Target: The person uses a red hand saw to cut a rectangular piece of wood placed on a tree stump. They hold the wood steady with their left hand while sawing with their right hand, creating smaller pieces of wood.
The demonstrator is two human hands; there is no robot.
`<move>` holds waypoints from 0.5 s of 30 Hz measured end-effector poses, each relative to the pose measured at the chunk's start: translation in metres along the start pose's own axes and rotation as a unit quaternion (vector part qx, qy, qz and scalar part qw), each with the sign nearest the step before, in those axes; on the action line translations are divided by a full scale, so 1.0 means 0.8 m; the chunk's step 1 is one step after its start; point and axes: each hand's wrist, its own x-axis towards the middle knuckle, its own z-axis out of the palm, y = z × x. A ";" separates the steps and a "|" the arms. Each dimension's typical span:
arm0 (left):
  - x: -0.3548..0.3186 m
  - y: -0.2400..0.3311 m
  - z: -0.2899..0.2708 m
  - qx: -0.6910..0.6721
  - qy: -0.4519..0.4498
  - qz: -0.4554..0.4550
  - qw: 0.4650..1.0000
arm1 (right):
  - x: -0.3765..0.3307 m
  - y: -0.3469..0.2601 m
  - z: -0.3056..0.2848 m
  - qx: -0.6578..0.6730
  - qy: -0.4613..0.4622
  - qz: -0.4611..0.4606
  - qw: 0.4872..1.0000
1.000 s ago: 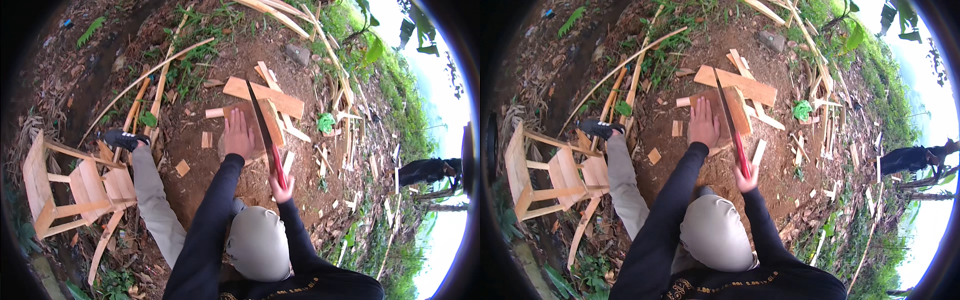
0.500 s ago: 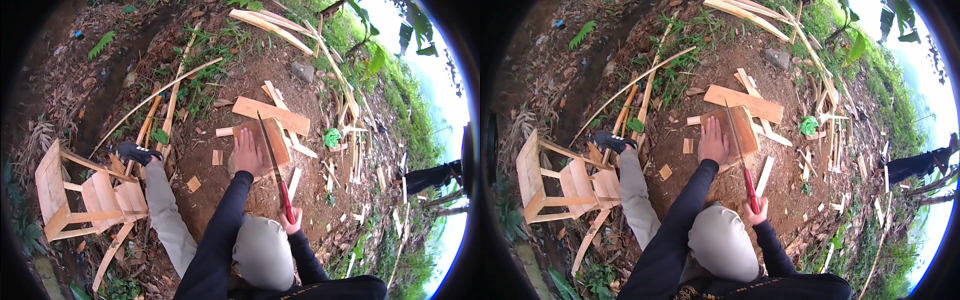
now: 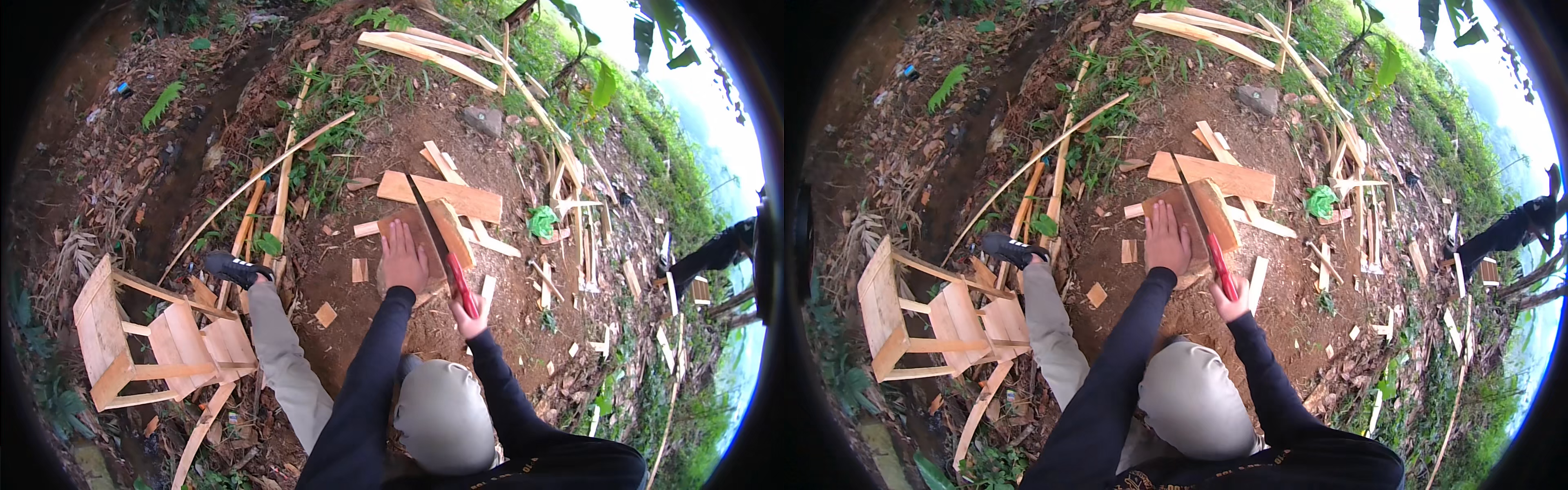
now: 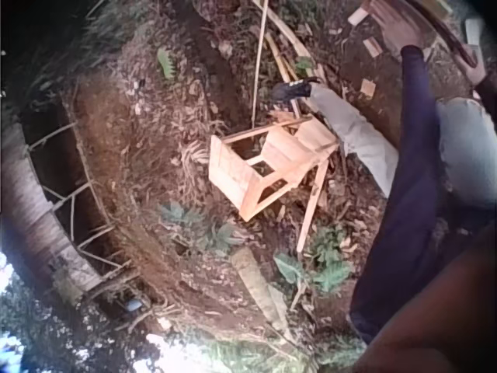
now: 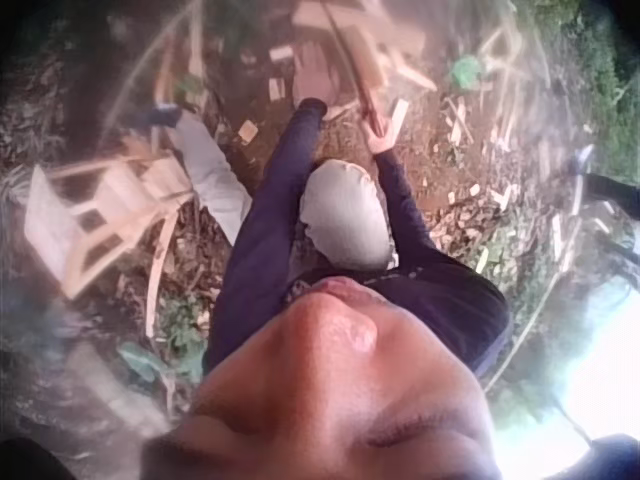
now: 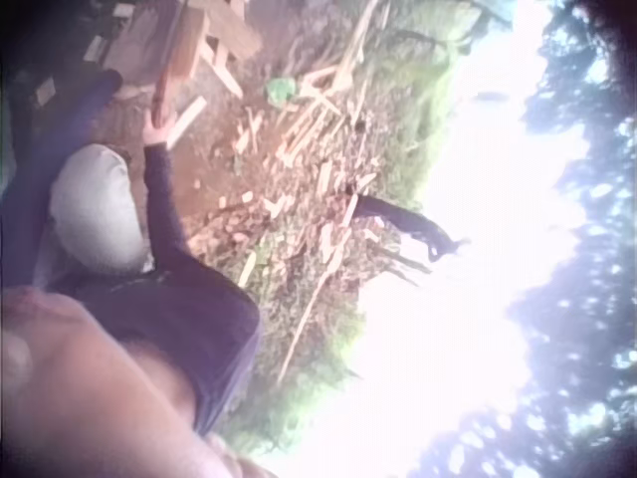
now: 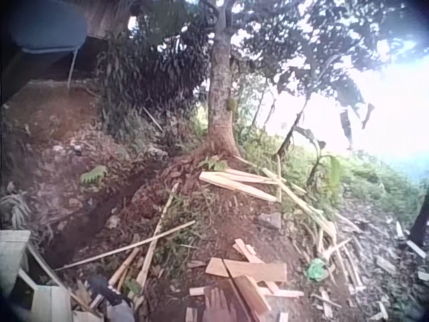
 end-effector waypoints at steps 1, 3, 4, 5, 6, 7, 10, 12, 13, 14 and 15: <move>-0.006 -0.019 -0.003 0.010 -0.004 -0.006 1.000 | -0.007 -0.016 0.003 0.032 -0.040 0.069 0.996; -0.011 -0.042 -0.011 0.024 -0.017 -0.017 0.999 | -0.036 -0.057 0.000 0.056 -0.088 0.113 0.988; -0.004 -0.039 -0.013 0.022 -0.016 -0.017 0.999 | -0.058 -0.055 -0.020 0.042 -0.093 0.064 0.993; -0.002 -0.033 -0.013 0.017 -0.016 -0.017 1.000 | -0.080 -0.051 -0.040 0.030 -0.095 0.016 0.995; 0.007 -0.030 -0.015 0.028 -0.009 -0.013 0.999 | -0.085 -0.047 -0.050 0.019 -0.098 -0.052 0.994; 0.013 -0.022 -0.013 0.034 -0.006 -0.006 0.999 | -0.073 -0.031 -0.046 0.043 -0.070 0.017 0.996; -0.009 -0.020 -0.001 0.030 -0.007 -0.004 1.000 | -0.016 -0.024 0.000 0.047 -0.053 0.087 0.994; -0.006 -0.015 0.000 0.020 0.000 -0.001 1.000 | 0.010 -0.029 0.000 0.032 -0.089 0.069 0.993; -0.009 -0.027 -0.003 0.008 0.015 -0.006 1.000 | -0.012 -0.034 0.000 0.062 -0.063 0.109 0.990; -0.006 -0.034 -0.009 0.014 0.007 -0.007 1.000 | -0.039 -0.038 -0.009 0.050 -0.081 0.110 0.989; -0.003 -0.031 -0.014 0.016 0.002 -0.008 1.000 | -0.067 -0.043 -0.028 0.032 -0.091 0.110 0.989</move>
